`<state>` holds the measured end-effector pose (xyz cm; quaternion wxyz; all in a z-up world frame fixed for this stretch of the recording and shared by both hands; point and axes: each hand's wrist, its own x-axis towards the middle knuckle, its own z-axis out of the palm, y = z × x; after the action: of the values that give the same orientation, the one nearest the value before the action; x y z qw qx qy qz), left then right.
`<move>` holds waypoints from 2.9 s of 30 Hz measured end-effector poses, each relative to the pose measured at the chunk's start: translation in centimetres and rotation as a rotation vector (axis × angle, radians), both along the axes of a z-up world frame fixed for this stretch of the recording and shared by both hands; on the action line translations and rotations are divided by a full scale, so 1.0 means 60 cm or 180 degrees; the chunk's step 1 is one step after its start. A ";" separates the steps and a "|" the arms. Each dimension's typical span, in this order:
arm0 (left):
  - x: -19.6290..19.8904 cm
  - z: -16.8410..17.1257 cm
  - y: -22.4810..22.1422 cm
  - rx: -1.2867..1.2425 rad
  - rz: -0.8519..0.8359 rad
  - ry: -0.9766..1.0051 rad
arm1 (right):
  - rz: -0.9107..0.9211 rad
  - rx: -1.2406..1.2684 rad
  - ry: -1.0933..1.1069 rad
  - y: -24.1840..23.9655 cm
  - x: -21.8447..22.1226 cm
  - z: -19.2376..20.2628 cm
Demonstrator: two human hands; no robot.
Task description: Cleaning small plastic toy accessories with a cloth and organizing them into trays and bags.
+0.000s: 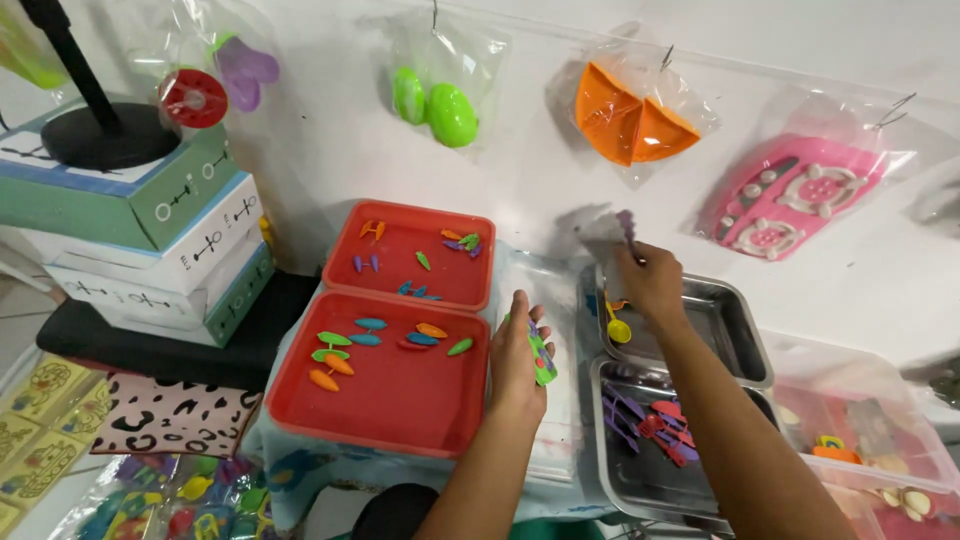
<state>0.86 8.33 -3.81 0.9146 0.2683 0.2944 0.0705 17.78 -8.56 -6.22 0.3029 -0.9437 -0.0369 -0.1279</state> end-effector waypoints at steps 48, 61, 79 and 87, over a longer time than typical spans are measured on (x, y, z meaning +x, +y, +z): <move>-0.063 0.060 -0.060 0.2559 -0.1906 -0.0748 | 0.1899 0.0937 -0.1818 -0.004 -0.333 0.065; -0.067 0.039 -0.045 0.2897 -0.2368 -0.1179 | 0.1909 0.1093 -0.1850 -0.038 -0.318 0.069; -0.028 0.000 -0.042 0.0094 -0.0290 -0.1952 | 0.1880 0.1229 -0.1592 0.013 -0.365 0.086; -0.009 -0.060 -0.029 -0.0563 0.0504 -0.2124 | 0.2471 0.0317 -0.1536 0.035 -0.404 0.072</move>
<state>0.30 6.56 -7.38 0.9717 0.1265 0.0042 0.1992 -6.45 -6.49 -1.91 0.3561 -0.7875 -0.4510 -0.2227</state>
